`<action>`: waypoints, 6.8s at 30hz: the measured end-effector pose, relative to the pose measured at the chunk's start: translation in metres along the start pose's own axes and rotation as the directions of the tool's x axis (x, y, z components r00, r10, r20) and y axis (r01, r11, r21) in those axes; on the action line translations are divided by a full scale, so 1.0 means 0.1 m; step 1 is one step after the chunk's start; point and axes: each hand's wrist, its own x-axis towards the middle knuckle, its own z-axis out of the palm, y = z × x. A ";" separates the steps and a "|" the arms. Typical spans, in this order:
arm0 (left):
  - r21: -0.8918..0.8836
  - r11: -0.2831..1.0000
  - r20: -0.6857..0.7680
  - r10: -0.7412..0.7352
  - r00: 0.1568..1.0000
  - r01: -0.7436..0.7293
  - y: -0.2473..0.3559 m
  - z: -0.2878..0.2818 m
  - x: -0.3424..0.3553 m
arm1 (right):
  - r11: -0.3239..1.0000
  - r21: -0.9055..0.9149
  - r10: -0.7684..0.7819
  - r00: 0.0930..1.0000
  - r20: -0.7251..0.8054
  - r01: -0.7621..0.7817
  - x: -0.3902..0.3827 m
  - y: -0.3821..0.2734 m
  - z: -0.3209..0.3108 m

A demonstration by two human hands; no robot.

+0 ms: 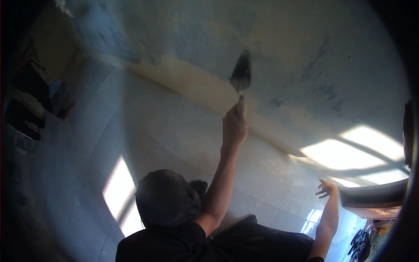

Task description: Applying plaster or putty to a wall using a trowel.

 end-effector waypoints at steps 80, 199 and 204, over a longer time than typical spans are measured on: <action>0.215 0.976 -0.010 0.025 1.000 -0.022 0.07 0.08 -0.09 | 0.997 -0.068 0.045 0.999 -0.003 -0.045 0.10 -0.08 0.05; 0.139 0.978 -0.185 0.177 0.967 -0.153 -0.78 0.15 0.11 | 0.994 -0.098 0.057 0.998 0.010 -0.056 0.02 -0.01 0.13; 0.122 0.989 -0.117 0.094 0.989 -0.079 -0.78 0.09 0.07 | 0.995 -0.099 0.013 1.000 0.014 -0.011 0.04 -0.11 0.14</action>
